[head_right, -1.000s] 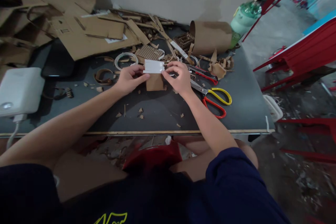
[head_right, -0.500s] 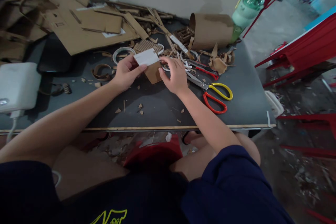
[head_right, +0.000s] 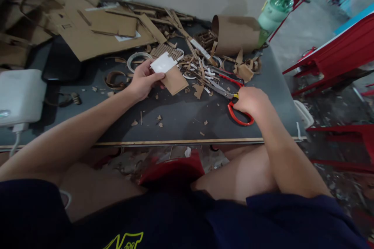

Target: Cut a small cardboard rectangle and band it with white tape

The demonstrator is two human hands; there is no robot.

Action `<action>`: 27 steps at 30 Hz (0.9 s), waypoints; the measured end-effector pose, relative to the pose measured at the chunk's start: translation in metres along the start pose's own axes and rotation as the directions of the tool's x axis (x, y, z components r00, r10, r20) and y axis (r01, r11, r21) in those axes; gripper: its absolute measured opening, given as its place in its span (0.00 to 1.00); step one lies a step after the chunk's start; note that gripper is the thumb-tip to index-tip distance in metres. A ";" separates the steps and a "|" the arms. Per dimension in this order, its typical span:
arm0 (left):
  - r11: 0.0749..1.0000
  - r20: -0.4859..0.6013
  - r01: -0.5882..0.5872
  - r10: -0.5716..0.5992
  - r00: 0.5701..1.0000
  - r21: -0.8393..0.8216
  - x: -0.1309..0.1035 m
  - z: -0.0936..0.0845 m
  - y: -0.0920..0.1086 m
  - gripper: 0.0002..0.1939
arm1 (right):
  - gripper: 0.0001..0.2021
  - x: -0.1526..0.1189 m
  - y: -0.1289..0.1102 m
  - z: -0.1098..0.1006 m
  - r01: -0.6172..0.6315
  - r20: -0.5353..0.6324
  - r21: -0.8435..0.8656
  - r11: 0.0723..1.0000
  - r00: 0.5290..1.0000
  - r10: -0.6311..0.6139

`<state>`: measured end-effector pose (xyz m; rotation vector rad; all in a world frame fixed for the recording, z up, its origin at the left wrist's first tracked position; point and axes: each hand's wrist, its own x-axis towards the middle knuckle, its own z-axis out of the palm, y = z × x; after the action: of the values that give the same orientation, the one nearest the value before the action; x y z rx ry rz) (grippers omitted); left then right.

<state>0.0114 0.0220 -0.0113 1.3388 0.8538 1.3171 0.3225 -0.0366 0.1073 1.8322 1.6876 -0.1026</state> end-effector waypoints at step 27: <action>0.983 -0.088 0.140 -0.151 0.985 -0.119 -0.002 0.005 0.005 0.23 | 0.43 -0.019 0.017 0.005 0.232 -0.240 0.963 -0.135 0.970 -0.048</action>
<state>0.0151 0.0183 -0.0058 1.1108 0.9126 1.3036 0.3369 -0.0556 0.1188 2.5951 2.0061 -2.0481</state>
